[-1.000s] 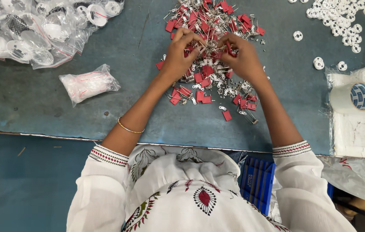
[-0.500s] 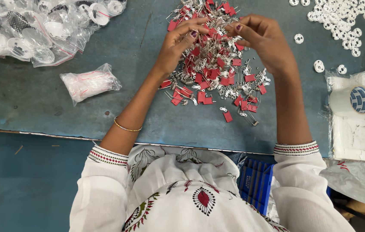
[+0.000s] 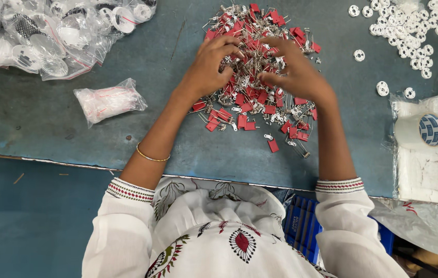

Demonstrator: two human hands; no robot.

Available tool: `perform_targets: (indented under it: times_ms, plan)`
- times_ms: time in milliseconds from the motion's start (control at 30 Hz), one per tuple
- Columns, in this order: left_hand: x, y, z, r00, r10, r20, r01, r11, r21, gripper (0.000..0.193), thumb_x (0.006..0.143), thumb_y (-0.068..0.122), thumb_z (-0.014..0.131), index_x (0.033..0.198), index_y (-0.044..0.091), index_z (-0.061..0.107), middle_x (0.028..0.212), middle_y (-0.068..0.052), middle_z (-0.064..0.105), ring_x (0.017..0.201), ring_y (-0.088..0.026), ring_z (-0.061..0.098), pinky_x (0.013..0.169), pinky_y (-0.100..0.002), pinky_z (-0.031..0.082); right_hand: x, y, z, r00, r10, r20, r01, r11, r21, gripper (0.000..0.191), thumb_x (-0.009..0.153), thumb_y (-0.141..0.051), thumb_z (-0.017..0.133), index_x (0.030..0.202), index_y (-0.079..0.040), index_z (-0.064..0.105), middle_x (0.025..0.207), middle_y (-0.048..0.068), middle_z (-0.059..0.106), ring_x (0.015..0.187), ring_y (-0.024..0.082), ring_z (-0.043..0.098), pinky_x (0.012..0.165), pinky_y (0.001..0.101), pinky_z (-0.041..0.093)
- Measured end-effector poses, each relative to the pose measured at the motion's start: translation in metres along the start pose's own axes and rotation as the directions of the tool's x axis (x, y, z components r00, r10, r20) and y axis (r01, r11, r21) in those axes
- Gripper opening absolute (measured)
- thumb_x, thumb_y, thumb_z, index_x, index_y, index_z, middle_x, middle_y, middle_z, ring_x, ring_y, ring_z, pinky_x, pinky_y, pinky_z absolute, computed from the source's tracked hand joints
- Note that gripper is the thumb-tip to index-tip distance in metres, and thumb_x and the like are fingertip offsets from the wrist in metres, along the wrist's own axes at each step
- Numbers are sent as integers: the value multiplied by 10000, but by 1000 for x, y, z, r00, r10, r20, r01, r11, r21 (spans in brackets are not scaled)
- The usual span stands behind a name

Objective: The person sits at a factory workbench and packs small red pin-style components into small clear plastic poly bags by hand, opening each bag, filling it with components from a pile on the table, and setting filled bags aside. Near the end they gather loose components from the table into their hand.

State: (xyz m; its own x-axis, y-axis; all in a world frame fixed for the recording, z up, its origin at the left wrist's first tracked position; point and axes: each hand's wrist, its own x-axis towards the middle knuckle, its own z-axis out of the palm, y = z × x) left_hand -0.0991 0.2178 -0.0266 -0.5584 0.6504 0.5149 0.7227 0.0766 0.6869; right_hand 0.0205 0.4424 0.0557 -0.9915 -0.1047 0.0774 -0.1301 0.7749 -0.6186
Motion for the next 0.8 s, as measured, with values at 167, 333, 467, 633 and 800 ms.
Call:
perform_targets:
  times_ms: [167, 333, 467, 633, 800]
  plan:
    - [-3, -2, 4, 994, -72, 77, 70, 997, 28, 502, 861, 87, 706, 1357, 81, 623, 1463, -124, 493, 1388, -329, 443, 1194, -655, 135, 15, -1, 32, 999, -54, -5, 51, 962, -268, 846, 728, -203, 900, 1470, -137, 498, 1420, 230, 449, 1286, 444, 439, 1028, 506, 403]
    - [-4, -3, 5, 991, -124, 59, 111, 976, 189, 264, 847, 186, 774, 1104, 141, 734, 1461, -60, 523, 1396, -281, 446, 1161, -691, 116, 26, 5, 41, 993, 42, -107, -70, 957, -281, 414, 828, -98, 767, 1230, -106, 666, 1180, 151, 623, 1117, 336, 601, 960, 444, 506]
    - [-1, 0, 6, 989, -151, -2, 147, 962, 229, 77, 889, 175, 752, 956, 145, 725, 1449, -2, 563, 1416, -239, 447, 1210, -670, 155, 30, 11, 33, 991, 31, -133, -50, 988, -146, 218, 876, -69, 750, 1092, -64, 723, 986, 125, 700, 888, 271, 685, 824, 398, 548]
    - [4, 4, 0, 963, -67, -260, 89, 993, 73, 80, 1001, 134, 678, 1063, 83, 672, 1310, -69, 686, 1274, -320, 588, 1104, -550, 353, 30, 21, 13, 982, 73, -176, -27, 969, 246, 170, 959, -17, 678, 1127, -15, 699, 1011, 80, 749, 930, 159, 726, 772, 306, 588]
    - [7, 7, -6, 925, -163, -342, 74, 963, -259, 177, 1087, 187, 541, 1108, 25, 609, 1151, -95, 761, 1008, -248, 729, 905, -376, 557, 30, 25, -15, 987, 140, -79, -67, 803, 592, 206, 984, 16, 656, 1187, -14, 678, 1081, 79, 730, 964, 153, 723, 844, 299, 638]
